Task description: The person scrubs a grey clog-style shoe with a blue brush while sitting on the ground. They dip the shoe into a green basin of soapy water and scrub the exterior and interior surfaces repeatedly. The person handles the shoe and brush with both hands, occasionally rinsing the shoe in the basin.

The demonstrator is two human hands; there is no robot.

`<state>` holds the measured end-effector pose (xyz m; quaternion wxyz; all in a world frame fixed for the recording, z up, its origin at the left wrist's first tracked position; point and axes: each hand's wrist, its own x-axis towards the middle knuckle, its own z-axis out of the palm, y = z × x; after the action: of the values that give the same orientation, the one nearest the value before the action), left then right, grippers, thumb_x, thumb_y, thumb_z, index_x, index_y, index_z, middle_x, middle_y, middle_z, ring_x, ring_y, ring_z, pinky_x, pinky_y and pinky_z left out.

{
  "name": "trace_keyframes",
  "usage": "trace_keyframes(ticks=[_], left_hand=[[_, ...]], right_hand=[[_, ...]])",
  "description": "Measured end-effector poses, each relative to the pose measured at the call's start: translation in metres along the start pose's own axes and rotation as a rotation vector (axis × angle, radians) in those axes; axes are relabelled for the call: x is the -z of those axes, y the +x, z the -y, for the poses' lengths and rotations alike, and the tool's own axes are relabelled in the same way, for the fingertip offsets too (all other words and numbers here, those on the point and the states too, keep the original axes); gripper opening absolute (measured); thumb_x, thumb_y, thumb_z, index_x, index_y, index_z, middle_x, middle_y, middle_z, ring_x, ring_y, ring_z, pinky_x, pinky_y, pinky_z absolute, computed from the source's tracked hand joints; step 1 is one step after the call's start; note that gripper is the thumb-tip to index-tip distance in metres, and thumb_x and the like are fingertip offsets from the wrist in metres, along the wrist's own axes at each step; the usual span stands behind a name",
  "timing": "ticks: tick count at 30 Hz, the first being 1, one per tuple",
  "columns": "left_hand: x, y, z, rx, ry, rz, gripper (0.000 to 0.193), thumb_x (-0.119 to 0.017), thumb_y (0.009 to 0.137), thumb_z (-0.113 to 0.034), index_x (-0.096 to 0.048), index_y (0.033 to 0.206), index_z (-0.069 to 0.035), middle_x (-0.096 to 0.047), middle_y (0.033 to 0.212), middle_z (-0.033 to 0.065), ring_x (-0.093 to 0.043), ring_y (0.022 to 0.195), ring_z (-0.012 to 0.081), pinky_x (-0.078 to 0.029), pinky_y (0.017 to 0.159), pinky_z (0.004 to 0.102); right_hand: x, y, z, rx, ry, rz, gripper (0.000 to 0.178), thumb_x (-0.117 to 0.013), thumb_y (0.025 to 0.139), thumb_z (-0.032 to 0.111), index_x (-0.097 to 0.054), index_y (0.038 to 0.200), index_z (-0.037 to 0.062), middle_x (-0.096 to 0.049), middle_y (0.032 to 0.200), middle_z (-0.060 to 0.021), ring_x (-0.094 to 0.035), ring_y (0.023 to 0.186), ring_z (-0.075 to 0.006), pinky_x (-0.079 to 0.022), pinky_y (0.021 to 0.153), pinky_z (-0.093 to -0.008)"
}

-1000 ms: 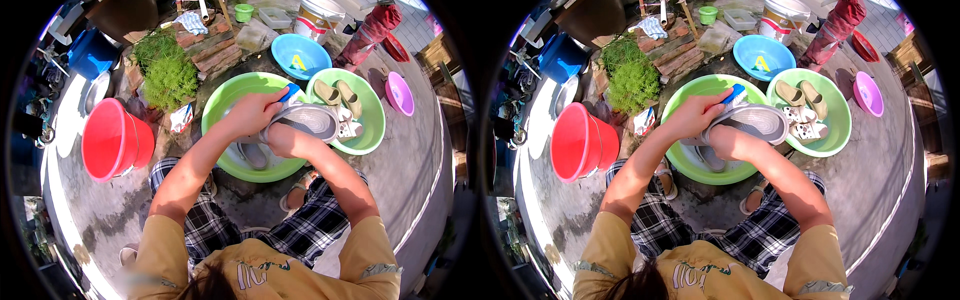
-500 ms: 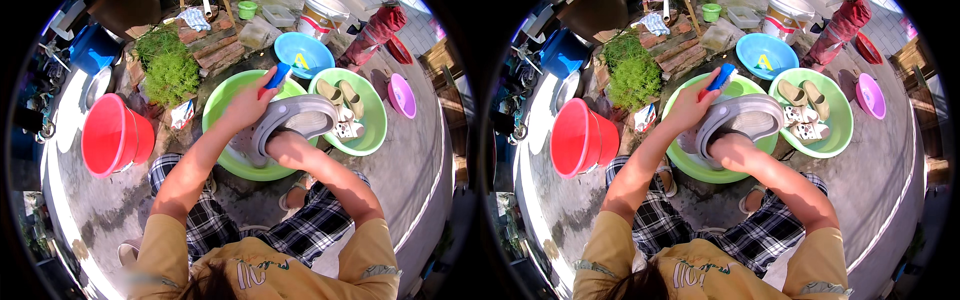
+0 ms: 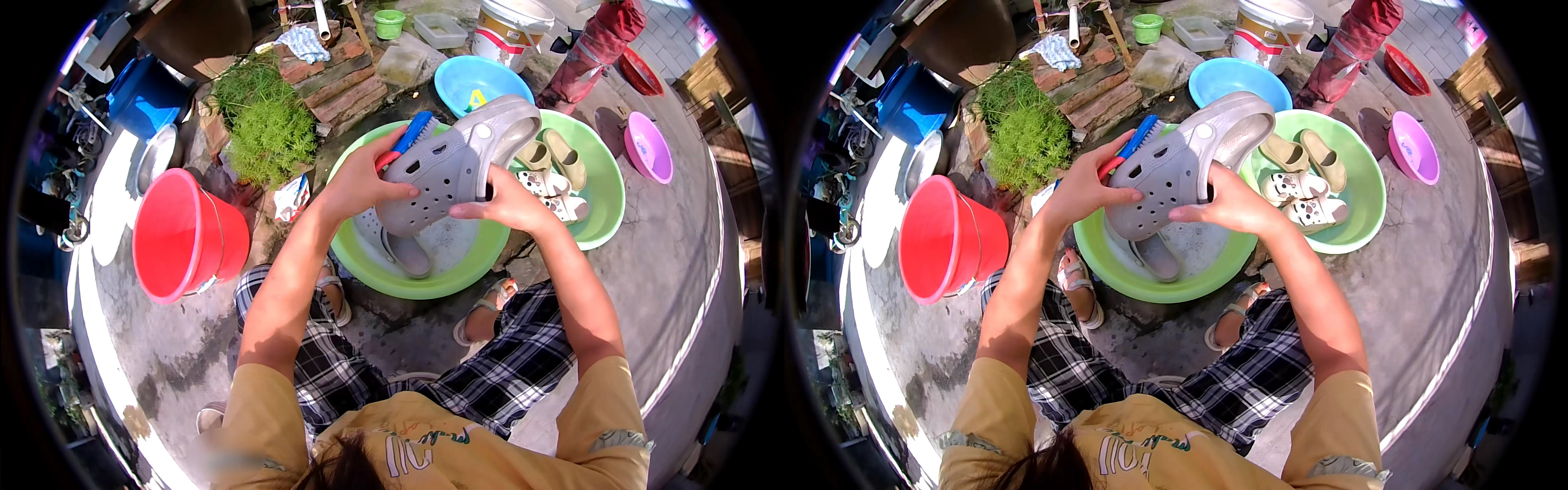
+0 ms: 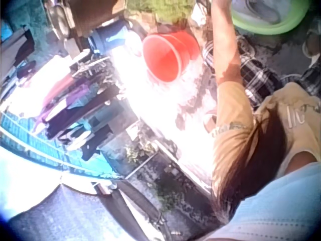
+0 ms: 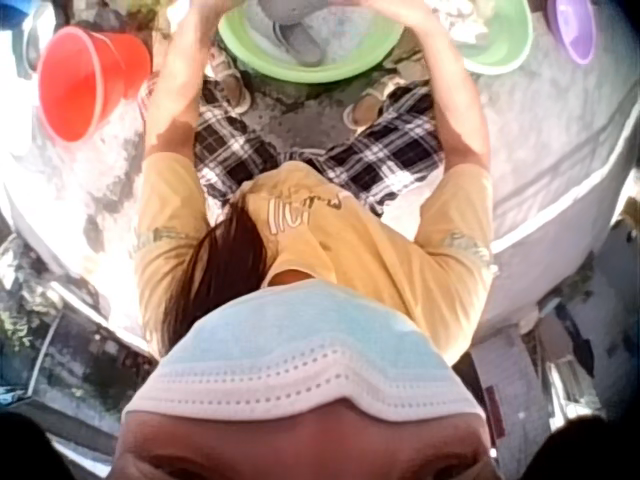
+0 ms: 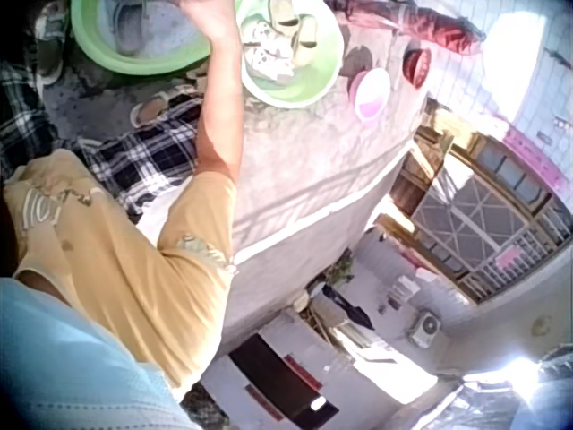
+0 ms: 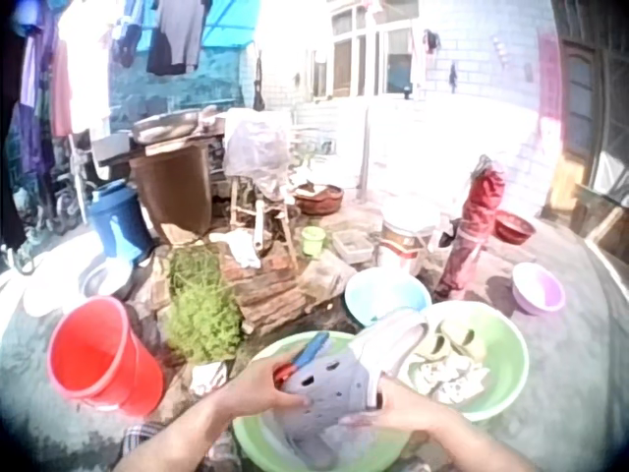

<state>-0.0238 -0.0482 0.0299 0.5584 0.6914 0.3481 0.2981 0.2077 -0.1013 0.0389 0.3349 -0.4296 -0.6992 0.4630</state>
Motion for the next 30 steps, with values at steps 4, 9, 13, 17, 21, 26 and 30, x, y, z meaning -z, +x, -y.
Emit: trace_keyframes(ticks=[4, 9, 13, 17, 21, 26, 30], left_hand=[[-0.020, 0.002, 0.004, -0.084, 0.204, -0.127, 0.091, -0.080, 0.058, -0.013, -0.035, 0.137, -0.009, -0.060, 0.109, 0.0132, -0.058, 0.097, 0.0206, -0.043, 0.087, 0.0296], [-0.040, 0.000, 0.003, -0.193, 0.537, -0.483, 0.070, -0.069, 0.075, -0.016, -0.036, 0.137, -0.009, -0.059, 0.093, 0.0124, -0.057, 0.081, 0.0262, -0.045, 0.074, 0.0320], [-0.070, -0.011, -0.007, -0.329, 0.618, -0.553, 0.052, -0.051, 0.088, -0.014, -0.034, 0.138, -0.011, -0.048, 0.083, 0.0106, -0.052, 0.067, 0.0270, -0.043, 0.058, 0.0349], [-0.078, -0.016, -0.008, -0.321, 0.573, -0.546, 0.050, -0.047, 0.091, -0.016, -0.032, 0.139, -0.010, -0.045, 0.084, 0.0108, -0.052, 0.065, 0.0278, -0.043, 0.055, 0.0373], [-0.080, -0.021, -0.007, -0.222, 0.632, -0.345, 0.050, -0.045, 0.092, -0.017, -0.031, 0.138, -0.007, -0.047, 0.085, 0.0125, -0.053, 0.065, 0.0300, -0.044, 0.056, 0.0391], [-0.094, -0.019, -0.002, -0.249, 0.584, -0.305, 0.051, -0.042, 0.092, -0.016, -0.026, 0.139, -0.006, -0.052, 0.080, 0.0175, -0.054, 0.064, 0.0350, -0.044, 0.059, 0.0446], [-0.088, -0.008, -0.008, -0.200, 0.517, -0.368, 0.052, -0.041, 0.092, -0.014, -0.024, 0.139, -0.004, -0.056, 0.074, 0.0223, -0.055, 0.065, 0.0380, -0.043, 0.062, 0.0470]], right_hand=[[0.013, 0.014, 0.012, -0.225, 1.267, -0.252, 0.032, -0.055, 0.088, 0.025, -0.052, 0.112, 0.0046, -0.060, 0.105, -0.0100, -0.060, 0.096, -0.0219, -0.048, 0.085, -0.0362], [0.017, 0.023, 0.010, -0.269, 0.825, -0.486, 0.034, -0.058, 0.084, 0.027, -0.053, 0.100, -0.0023, -0.063, 0.087, -0.0104, -0.063, 0.077, -0.0196, -0.051, 0.075, -0.0335], [0.018, 0.041, -0.003, -0.165, 0.622, -0.774, 0.025, -0.059, 0.084, 0.024, -0.056, 0.075, 0.0007, -0.056, 0.067, -0.0021, -0.051, 0.058, -0.0105, -0.041, 0.057, -0.0247], [0.022, 0.047, -0.019, -0.050, 0.233, -0.800, 0.031, -0.060, 0.085, 0.027, -0.054, 0.067, 0.0020, -0.048, 0.060, 0.0023, -0.040, 0.058, -0.0058, -0.035, 0.054, -0.0251], [0.019, 0.052, -0.014, 0.041, 0.117, -0.810, 0.032, -0.058, 0.087, 0.027, -0.054, 0.072, -0.0006, -0.050, 0.059, -0.0013, -0.042, 0.057, -0.0089, -0.037, 0.054, -0.0276], [0.024, 0.051, -0.019, -0.078, -0.065, -0.854, 0.031, -0.053, 0.091, 0.028, -0.060, 0.085, -0.0011, -0.054, 0.068, 0.0012, -0.046, 0.064, -0.0056, -0.039, 0.061, -0.0229], [-0.009, 0.055, -0.004, 0.099, -0.063, -0.945, 0.036, -0.046, 0.093, 0.028, -0.054, 0.079, -0.0030, -0.050, 0.060, -0.0089, -0.043, 0.057, -0.0153, -0.039, 0.057, -0.0307]])
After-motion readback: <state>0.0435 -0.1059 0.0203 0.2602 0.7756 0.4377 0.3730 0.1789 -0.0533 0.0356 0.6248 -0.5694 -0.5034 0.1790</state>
